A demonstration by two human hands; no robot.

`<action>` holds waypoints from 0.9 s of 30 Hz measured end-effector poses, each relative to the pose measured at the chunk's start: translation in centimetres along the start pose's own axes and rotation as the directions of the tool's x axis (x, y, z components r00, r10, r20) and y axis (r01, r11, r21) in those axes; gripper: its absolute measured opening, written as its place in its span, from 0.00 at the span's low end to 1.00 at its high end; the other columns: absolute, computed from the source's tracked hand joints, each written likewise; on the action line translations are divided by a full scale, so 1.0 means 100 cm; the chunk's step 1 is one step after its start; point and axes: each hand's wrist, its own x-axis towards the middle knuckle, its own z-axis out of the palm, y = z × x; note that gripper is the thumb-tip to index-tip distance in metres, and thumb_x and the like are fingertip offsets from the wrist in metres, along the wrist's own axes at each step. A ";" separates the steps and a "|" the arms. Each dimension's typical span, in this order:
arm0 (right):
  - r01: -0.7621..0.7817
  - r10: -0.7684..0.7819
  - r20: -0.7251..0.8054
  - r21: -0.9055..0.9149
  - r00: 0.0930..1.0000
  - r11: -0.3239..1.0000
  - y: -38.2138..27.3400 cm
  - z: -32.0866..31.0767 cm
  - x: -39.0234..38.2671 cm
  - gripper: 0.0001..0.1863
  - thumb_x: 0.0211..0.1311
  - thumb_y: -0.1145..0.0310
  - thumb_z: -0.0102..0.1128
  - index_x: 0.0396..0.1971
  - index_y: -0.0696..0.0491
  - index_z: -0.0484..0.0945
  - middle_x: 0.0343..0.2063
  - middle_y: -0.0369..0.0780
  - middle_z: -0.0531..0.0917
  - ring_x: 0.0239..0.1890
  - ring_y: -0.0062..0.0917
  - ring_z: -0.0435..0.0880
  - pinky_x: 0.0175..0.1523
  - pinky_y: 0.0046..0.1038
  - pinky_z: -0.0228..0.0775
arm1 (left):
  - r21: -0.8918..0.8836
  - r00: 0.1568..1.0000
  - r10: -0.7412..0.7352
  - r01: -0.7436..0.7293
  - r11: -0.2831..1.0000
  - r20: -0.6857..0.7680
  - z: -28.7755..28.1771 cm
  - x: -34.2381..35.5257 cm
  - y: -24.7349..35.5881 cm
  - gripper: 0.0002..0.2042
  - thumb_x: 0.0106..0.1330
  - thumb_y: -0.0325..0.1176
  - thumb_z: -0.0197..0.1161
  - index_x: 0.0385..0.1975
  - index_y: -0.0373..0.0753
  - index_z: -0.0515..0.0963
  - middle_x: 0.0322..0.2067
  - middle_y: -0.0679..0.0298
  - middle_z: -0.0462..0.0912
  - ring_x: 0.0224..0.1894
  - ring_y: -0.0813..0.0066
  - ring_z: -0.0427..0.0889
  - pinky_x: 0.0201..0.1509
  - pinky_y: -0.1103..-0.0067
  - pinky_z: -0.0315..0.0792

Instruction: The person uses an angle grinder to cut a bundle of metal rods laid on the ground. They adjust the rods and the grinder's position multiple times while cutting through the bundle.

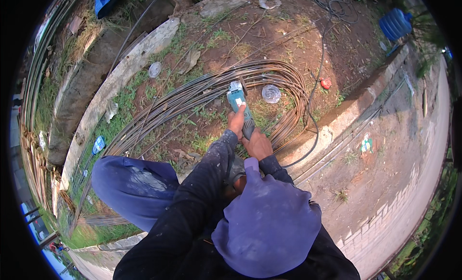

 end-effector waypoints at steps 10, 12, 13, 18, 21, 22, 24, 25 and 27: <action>-0.047 0.047 0.036 -0.003 0.998 0.999 -0.002 -0.002 -0.002 0.31 0.57 0.53 0.64 0.43 0.67 0.68 0.36 0.60 0.82 0.41 0.53 0.83 0.46 0.47 0.75 | 0.027 0.999 0.028 -0.027 0.999 -0.027 -0.001 0.007 -0.008 0.21 0.66 0.49 0.62 0.43 0.34 0.74 0.32 0.62 0.79 0.31 0.71 0.80 0.34 0.71 0.75; -0.044 0.044 0.030 0.008 0.999 0.999 -0.005 -0.004 -0.001 0.30 0.57 0.54 0.63 0.43 0.67 0.68 0.36 0.60 0.82 0.41 0.53 0.83 0.46 0.47 0.74 | -0.006 1.000 0.016 -0.016 1.000 -0.008 -0.001 0.007 -0.004 0.21 0.66 0.48 0.62 0.44 0.34 0.74 0.32 0.62 0.79 0.30 0.71 0.79 0.34 0.71 0.75; -0.040 0.039 0.022 0.006 0.999 0.999 -0.006 -0.005 -0.001 0.30 0.57 0.54 0.63 0.43 0.67 0.68 0.36 0.60 0.82 0.41 0.53 0.83 0.46 0.47 0.74 | -0.022 1.000 0.010 -0.010 1.000 0.004 -0.001 0.008 -0.004 0.21 0.66 0.48 0.62 0.44 0.34 0.74 0.32 0.62 0.79 0.30 0.71 0.79 0.34 0.71 0.74; -0.041 0.041 0.025 0.015 0.999 0.999 -0.009 -0.007 -0.003 0.30 0.57 0.54 0.63 0.43 0.67 0.69 0.36 0.60 0.82 0.42 0.53 0.82 0.46 0.47 0.74 | 0.015 1.000 -0.002 0.002 1.000 -0.009 -0.001 0.005 -0.003 0.21 0.66 0.48 0.62 0.44 0.33 0.74 0.32 0.62 0.79 0.30 0.71 0.79 0.34 0.71 0.74; -0.006 0.008 -0.030 0.046 1.000 0.999 -0.001 -0.001 -0.005 0.32 0.55 0.50 0.66 0.38 0.68 0.69 0.29 0.63 0.81 0.36 0.57 0.82 0.41 0.50 0.74 | 0.037 1.000 -0.007 0.007 0.999 -0.009 -0.001 0.001 -0.006 0.21 0.66 0.48 0.61 0.44 0.33 0.74 0.32 0.62 0.79 0.30 0.71 0.79 0.34 0.71 0.74; -0.003 0.005 -0.032 0.051 0.999 0.999 0.001 0.000 -0.005 0.31 0.55 0.51 0.66 0.38 0.68 0.69 0.28 0.63 0.81 0.36 0.58 0.82 0.41 0.50 0.74 | 0.039 1.000 -0.007 0.008 0.999 -0.002 0.000 0.000 -0.007 0.21 0.67 0.48 0.61 0.44 0.33 0.74 0.32 0.62 0.79 0.30 0.71 0.79 0.34 0.71 0.74; 0.001 0.001 -0.036 0.060 0.999 0.998 0.004 0.002 -0.005 0.31 0.55 0.51 0.66 0.38 0.68 0.68 0.28 0.63 0.81 0.36 0.58 0.82 0.41 0.50 0.74 | 0.027 1.000 0.002 -0.002 1.000 -0.005 0.001 0.001 -0.007 0.21 0.66 0.48 0.61 0.44 0.33 0.74 0.32 0.62 0.79 0.30 0.71 0.80 0.34 0.71 0.74; -0.018 0.019 -0.017 0.049 1.000 0.999 0.002 0.001 -0.006 0.31 0.56 0.51 0.65 0.39 0.68 0.69 0.30 0.62 0.81 0.38 0.56 0.82 0.42 0.49 0.74 | 0.023 1.000 0.005 -0.005 1.000 -0.008 0.001 0.000 -0.005 0.21 0.66 0.48 0.62 0.43 0.33 0.74 0.32 0.62 0.79 0.30 0.71 0.80 0.34 0.71 0.74; -0.057 0.057 0.020 0.025 0.998 0.998 -0.003 -0.002 -0.005 0.31 0.57 0.51 0.64 0.41 0.68 0.70 0.35 0.60 0.82 0.41 0.53 0.83 0.45 0.47 0.74 | 0.029 0.999 0.021 -0.021 0.999 -0.024 0.003 -0.002 -0.002 0.22 0.66 0.48 0.62 0.44 0.33 0.74 0.32 0.62 0.79 0.31 0.71 0.80 0.35 0.71 0.74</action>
